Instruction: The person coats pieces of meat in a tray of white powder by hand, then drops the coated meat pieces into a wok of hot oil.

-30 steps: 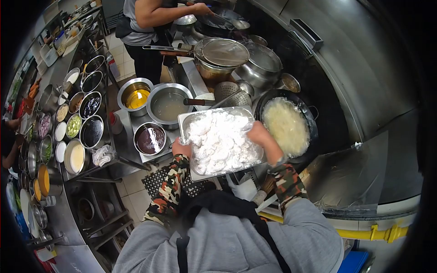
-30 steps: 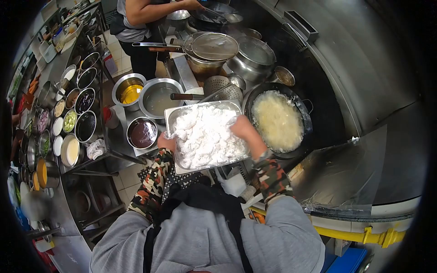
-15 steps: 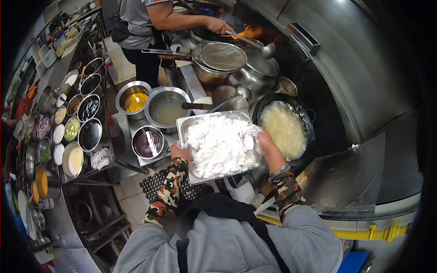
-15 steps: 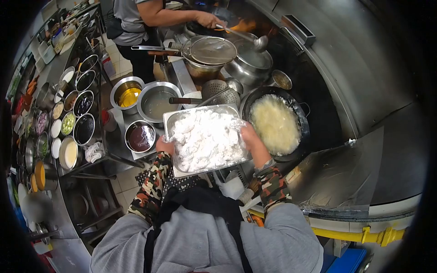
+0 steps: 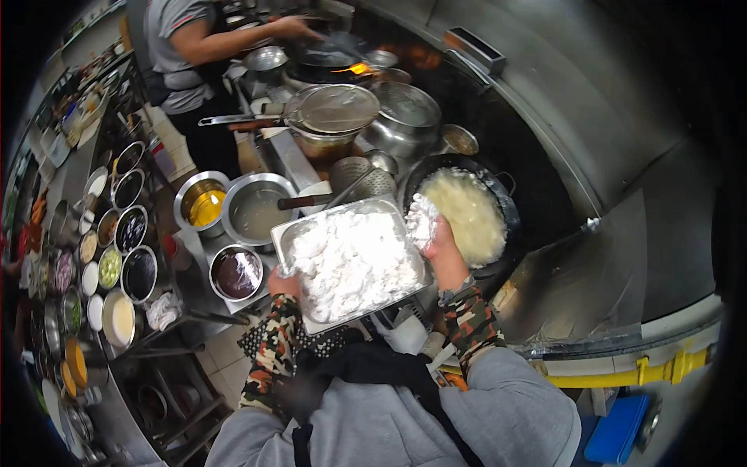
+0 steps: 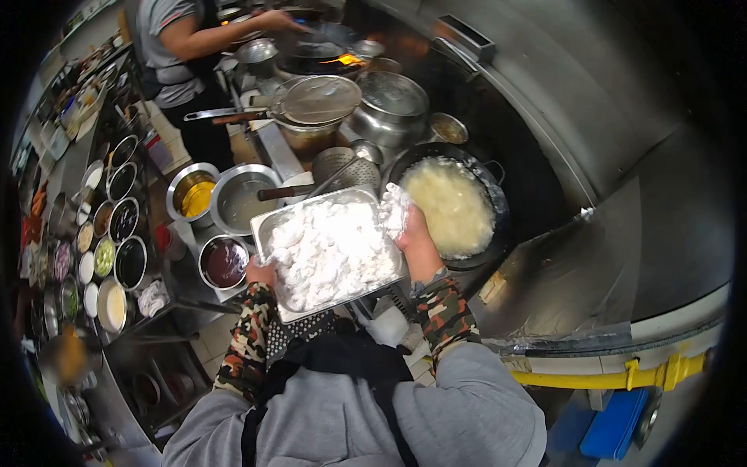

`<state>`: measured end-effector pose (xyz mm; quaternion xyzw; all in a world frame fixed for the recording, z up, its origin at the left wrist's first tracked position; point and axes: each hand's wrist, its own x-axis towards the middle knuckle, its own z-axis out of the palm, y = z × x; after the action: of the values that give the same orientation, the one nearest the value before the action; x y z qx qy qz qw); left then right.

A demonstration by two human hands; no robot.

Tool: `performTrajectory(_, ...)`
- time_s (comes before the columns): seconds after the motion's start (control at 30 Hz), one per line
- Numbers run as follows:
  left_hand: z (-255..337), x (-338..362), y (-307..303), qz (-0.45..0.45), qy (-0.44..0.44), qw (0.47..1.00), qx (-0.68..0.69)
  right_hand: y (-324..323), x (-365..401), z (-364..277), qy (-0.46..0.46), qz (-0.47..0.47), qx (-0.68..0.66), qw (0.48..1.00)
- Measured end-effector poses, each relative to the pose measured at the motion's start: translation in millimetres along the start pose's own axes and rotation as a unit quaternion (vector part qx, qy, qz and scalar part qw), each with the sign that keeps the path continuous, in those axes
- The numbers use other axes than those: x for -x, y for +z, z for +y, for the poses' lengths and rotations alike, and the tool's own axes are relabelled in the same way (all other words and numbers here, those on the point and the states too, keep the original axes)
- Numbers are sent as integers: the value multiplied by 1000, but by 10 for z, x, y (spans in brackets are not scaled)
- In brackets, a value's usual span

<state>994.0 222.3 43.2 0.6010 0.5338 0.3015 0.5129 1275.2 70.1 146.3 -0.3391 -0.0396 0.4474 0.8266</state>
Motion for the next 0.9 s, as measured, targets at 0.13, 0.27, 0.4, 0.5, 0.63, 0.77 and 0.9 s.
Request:
performTrajectory(0.13,-33,-37,0,-19,-9,1000,-17,-104,-187,-905,-153,158,188,957)
performTrajectory(0.27,-135,-46,14,7,-18,1000,0,-271,-267,-1871,-240,214,414,852)
performTrajectory(0.4,-351,-126,15,29,16,999,-35,-1043,-602,-2450,-419,198,857,226)
performTrajectory(0.5,-17,29,-39,-9,8,1000,0,-1872,-741,-2621,-293,127,924,209)
performTrajectory(0.63,-70,39,-52,-6,3,1000,-2,-2269,-767,-2537,-160,213,906,328)
performTrajectory(0.77,-98,44,-66,-2,-20,999,-37,-2161,-932,-2498,-224,285,854,375)
performTrajectory(0.9,140,145,-56,18,-26,999,-32,-1290,-1082,-2448,-324,184,813,447)
